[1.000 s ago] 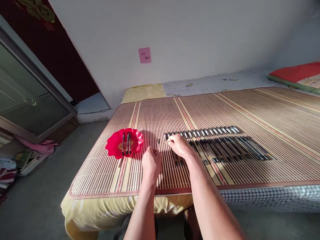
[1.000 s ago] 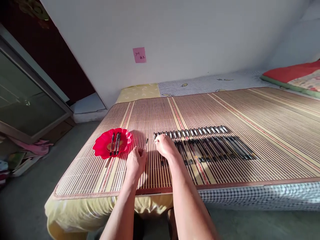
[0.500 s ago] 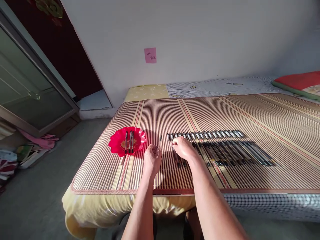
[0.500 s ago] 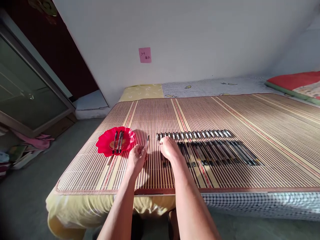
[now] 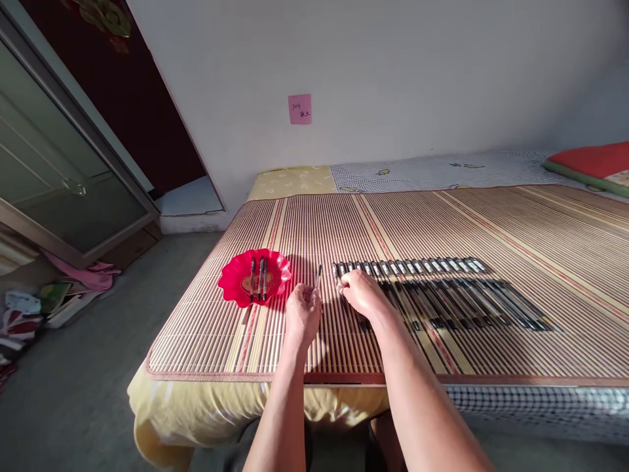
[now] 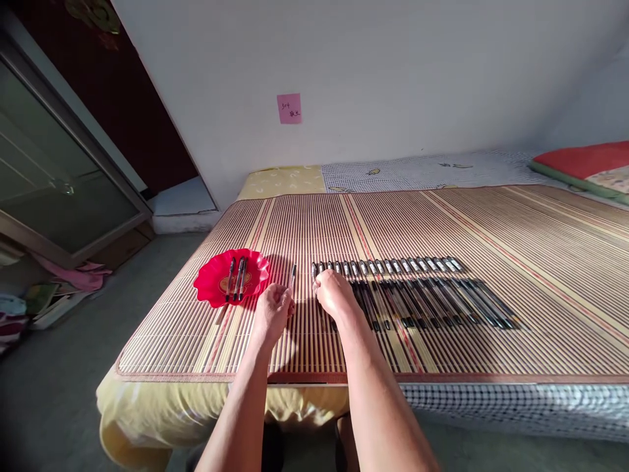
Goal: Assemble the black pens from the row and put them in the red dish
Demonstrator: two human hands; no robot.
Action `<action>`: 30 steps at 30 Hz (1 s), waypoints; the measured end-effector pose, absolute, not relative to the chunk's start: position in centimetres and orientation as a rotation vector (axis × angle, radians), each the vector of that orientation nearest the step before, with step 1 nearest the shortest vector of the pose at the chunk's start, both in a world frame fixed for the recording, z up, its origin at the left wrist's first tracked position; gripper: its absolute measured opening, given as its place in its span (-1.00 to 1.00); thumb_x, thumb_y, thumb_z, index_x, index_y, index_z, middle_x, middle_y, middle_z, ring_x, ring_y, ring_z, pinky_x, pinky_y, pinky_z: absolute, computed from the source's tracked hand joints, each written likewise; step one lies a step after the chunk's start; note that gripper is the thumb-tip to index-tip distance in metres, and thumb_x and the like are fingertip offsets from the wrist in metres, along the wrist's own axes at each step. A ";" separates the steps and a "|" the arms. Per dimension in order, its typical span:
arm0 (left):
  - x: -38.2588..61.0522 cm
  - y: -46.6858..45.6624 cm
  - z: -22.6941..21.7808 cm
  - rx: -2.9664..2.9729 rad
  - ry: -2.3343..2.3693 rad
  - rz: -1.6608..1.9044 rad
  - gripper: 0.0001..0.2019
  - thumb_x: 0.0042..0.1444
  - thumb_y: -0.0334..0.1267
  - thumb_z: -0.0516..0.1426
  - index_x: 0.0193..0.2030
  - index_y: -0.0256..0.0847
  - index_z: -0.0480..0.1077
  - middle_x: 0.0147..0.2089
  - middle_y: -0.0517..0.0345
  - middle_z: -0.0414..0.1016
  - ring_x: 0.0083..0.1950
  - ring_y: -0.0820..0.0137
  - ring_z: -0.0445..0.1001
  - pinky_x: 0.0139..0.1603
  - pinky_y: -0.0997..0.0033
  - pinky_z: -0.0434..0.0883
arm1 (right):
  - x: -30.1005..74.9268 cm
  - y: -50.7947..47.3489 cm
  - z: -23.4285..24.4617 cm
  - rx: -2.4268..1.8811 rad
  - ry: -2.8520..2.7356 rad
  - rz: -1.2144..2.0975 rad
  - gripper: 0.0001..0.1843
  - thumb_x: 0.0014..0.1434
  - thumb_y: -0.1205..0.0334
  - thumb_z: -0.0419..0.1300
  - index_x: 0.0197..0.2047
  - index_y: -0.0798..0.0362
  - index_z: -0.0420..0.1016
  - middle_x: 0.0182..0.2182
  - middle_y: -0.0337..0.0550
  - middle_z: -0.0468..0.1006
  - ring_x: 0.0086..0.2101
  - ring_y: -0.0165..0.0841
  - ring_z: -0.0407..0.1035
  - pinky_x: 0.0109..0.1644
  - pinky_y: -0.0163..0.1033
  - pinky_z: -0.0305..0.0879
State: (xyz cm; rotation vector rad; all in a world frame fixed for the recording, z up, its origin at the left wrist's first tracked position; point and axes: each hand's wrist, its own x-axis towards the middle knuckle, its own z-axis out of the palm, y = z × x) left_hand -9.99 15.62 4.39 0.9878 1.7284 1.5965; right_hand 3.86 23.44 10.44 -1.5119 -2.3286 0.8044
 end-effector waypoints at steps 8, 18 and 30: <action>-9.9 15.2 5.7 0.897 1.468 1.643 -0.65 0.09 0.08 0.27 -0.29 -0.17 0.36 -0.44 0.21 0.46 -0.49 0.46 0.41 -0.45 0.45 0.40 | 1.6 22.6 9.3 -1.555 -2.291 0.849 -0.71 0.24 0.62 0.11 -0.37 0.12 0.54 -0.37 -0.05 0.66 -0.42 -0.34 0.51 -0.42 -0.31 0.25; -10.4 14.8 7.3 0.843 1.320 1.748 -0.60 0.07 0.13 0.33 -0.33 -0.17 0.40 -0.45 0.32 0.27 -0.45 0.52 0.21 -0.42 0.52 0.20 | 3.8 24.9 9.8 -1.048 -1.758 1.200 -0.89 0.17 0.32 0.23 -0.24 0.12 0.57 -0.35 -0.15 0.62 -0.37 -0.34 0.48 -0.32 -0.27 0.38; -10.9 14.3 7.6 0.898 1.326 1.680 -0.61 -0.04 0.10 0.41 -0.31 -0.20 0.55 -0.42 0.25 0.38 -0.41 0.49 0.20 -0.34 0.48 0.20 | 5.0 23.8 13.7 -0.661 -1.057 1.201 -0.83 0.18 0.11 0.34 -0.24 0.03 0.57 -0.22 -0.12 0.67 -0.23 -0.33 0.55 -0.15 -0.19 0.49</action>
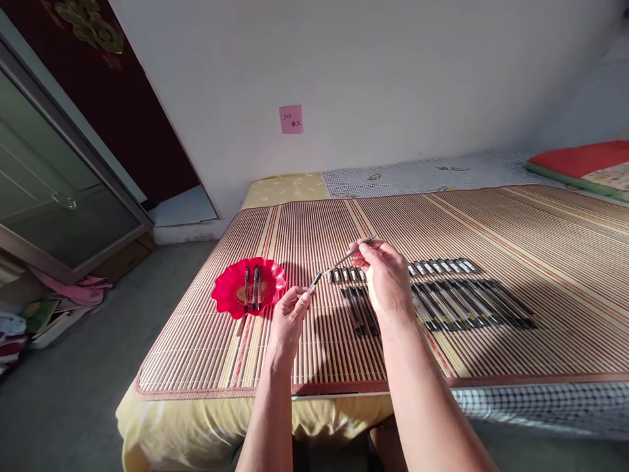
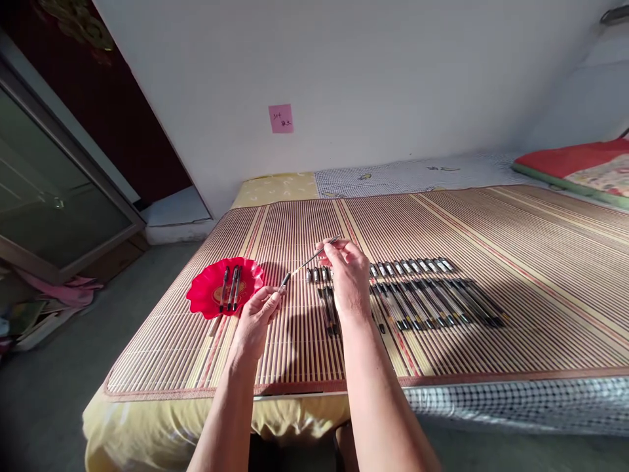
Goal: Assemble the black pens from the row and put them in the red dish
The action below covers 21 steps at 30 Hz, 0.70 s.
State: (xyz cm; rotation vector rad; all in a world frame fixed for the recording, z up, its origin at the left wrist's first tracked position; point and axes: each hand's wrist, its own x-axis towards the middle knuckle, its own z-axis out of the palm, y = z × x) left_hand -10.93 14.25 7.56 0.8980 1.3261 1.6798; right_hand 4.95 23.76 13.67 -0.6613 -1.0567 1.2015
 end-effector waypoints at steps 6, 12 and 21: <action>-10.9 14.2 7.7 0.942 1.351 1.656 -0.61 -0.01 0.11 0.39 -0.27 -0.20 0.59 -0.47 0.27 0.32 -0.44 0.48 0.16 -0.39 0.46 0.17 | 4.8 23.8 13.7 -0.668 -1.074 1.171 -0.83 0.21 0.11 0.31 -0.21 0.02 0.55 -0.22 -0.11 0.69 -0.20 -0.31 0.58 -0.11 -0.15 0.52; -11.0 14.3 7.2 0.992 1.367 1.645 -0.62 0.03 0.12 0.37 -0.25 -0.17 0.62 -0.36 0.16 0.47 -0.38 0.45 0.25 -0.33 0.45 0.27 | 4.9 24.0 13.6 -0.670 -1.117 1.185 -0.82 0.22 0.09 0.30 -0.21 0.02 0.54 -0.21 -0.11 0.69 -0.22 -0.32 0.59 -0.14 -0.17 0.52; -11.1 14.2 6.8 1.015 1.327 1.631 -0.68 0.11 0.08 0.35 -0.22 -0.14 0.63 -0.36 0.19 0.46 -0.38 0.45 0.26 -0.32 0.47 0.26 | 5.4 23.8 14.3 -0.648 -1.050 1.195 -0.82 0.19 0.11 0.32 -0.21 0.03 0.54 -0.22 -0.12 0.67 -0.26 -0.34 0.57 -0.17 -0.18 0.53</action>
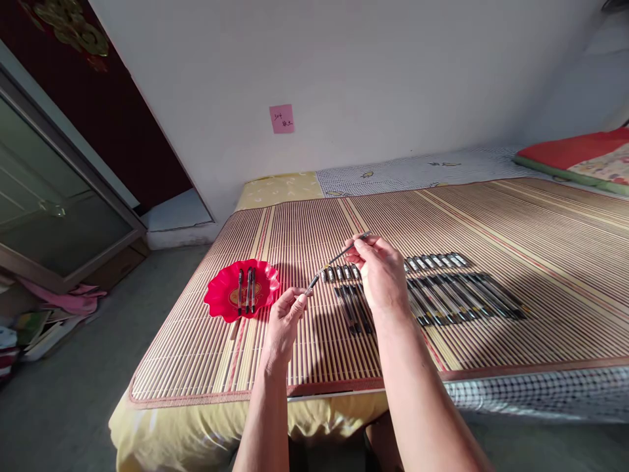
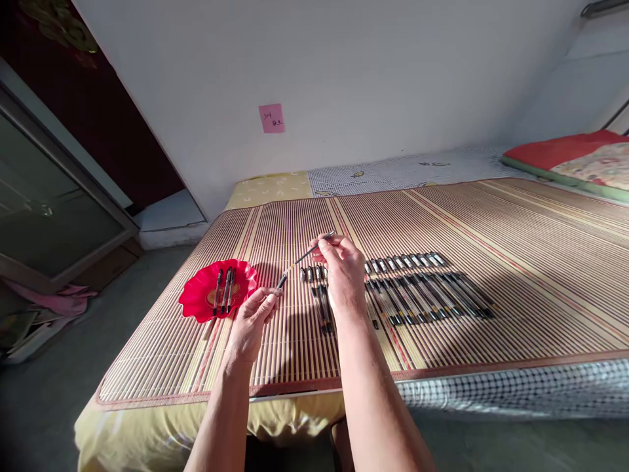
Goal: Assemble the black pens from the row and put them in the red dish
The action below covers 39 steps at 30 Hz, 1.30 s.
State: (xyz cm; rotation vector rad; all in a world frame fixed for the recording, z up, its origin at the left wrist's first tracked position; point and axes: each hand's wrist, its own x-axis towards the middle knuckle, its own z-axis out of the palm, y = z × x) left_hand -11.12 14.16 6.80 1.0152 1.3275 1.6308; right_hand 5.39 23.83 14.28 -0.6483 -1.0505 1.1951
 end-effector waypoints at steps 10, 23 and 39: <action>-11.1 14.2 6.5 1.048 1.317 1.627 -0.70 0.18 0.06 0.31 -0.17 -0.13 0.63 -0.31 0.17 0.51 -0.38 0.45 0.25 -0.32 0.45 0.25 | 5.5 24.0 14.1 -0.684 -1.077 1.174 -0.80 0.21 0.08 0.30 -0.17 0.02 0.54 -0.22 -0.12 0.68 -0.22 -0.31 0.59 -0.12 -0.14 0.56; -10.9 14.1 6.6 1.085 1.292 1.617 -0.69 0.23 0.07 0.28 -0.18 -0.15 0.63 -0.41 0.23 0.37 -0.42 0.46 0.20 -0.36 0.45 0.21 | 6.1 23.6 14.8 -0.656 -1.234 1.078 -0.86 0.25 0.15 0.26 -0.18 0.03 0.55 -0.24 -0.12 0.66 -0.22 -0.32 0.57 -0.16 -0.17 0.57; -9.7 13.5 8.6 1.045 1.064 1.598 -0.65 0.36 0.04 0.20 -0.16 -0.25 0.57 -0.51 0.26 0.39 -0.51 0.54 0.23 -0.44 0.48 0.12 | 5.5 23.9 13.3 -0.629 -1.724 1.290 -0.71 0.35 -0.01 0.24 -0.13 0.01 0.67 -0.24 -0.09 0.68 -0.22 -0.28 0.56 -0.12 -0.15 0.48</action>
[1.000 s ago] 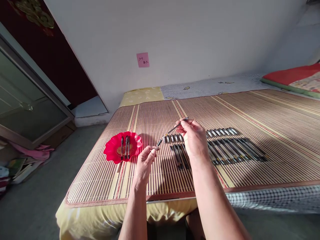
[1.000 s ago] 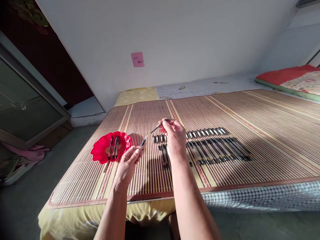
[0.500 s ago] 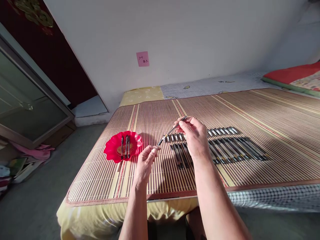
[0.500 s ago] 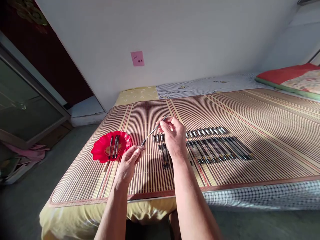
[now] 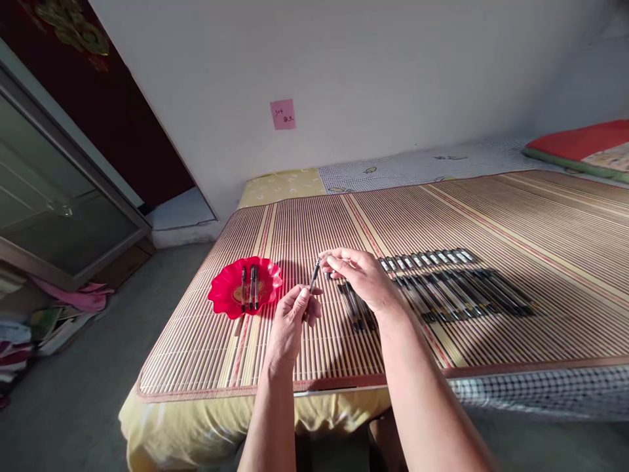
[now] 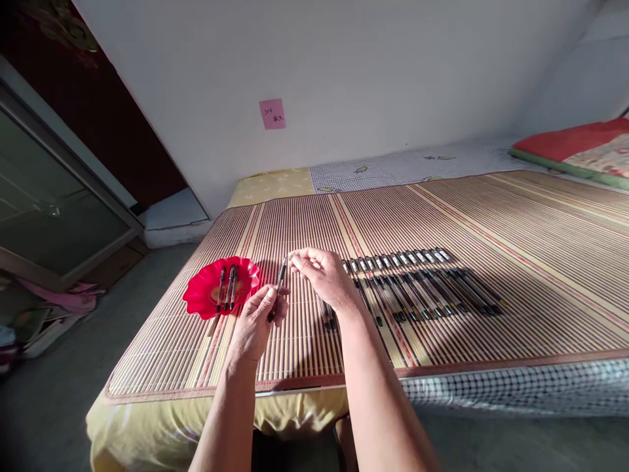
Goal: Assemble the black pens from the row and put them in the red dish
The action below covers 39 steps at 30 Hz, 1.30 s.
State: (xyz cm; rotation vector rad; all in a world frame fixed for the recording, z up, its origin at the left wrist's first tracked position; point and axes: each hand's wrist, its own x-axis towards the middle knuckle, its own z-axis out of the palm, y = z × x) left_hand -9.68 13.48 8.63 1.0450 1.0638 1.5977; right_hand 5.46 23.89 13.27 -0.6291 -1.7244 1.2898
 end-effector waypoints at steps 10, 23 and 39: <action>-9.6 13.4 8.6 0.990 1.033 1.548 -0.63 0.32 0.06 0.24 -0.20 -0.27 0.58 -0.53 0.26 0.35 -0.52 0.54 0.18 -0.46 0.48 0.08 | 4.9 23.4 13.4 -0.588 -1.596 1.439 -0.68 0.32 -0.04 0.25 -0.08 -0.02 0.71 -0.12 -0.06 0.69 -0.17 -0.30 0.53 -0.10 -0.19 0.47; -9.5 13.5 8.4 1.021 0.994 1.495 -0.68 0.31 0.00 0.26 -0.22 -0.26 0.57 -0.45 0.13 0.56 -0.44 0.48 0.36 -0.34 0.48 0.25 | 5.3 23.8 13.3 -0.725 -1.620 1.367 -0.59 0.24 -0.20 0.30 -0.31 -0.01 0.61 -0.31 -0.14 0.61 -0.24 -0.28 0.45 -0.07 -0.14 0.37; -9.2 13.5 8.4 1.036 0.981 1.477 -0.68 0.36 -0.01 0.21 -0.20 -0.27 0.57 -0.42 0.05 0.61 -0.42 0.44 0.35 -0.29 0.43 0.26 | 5.6 23.9 13.0 -0.657 -1.623 1.473 -0.70 0.26 -0.09 0.29 -0.20 -0.05 0.68 -0.15 -0.12 0.66 -0.11 -0.25 0.47 0.09 -0.10 0.31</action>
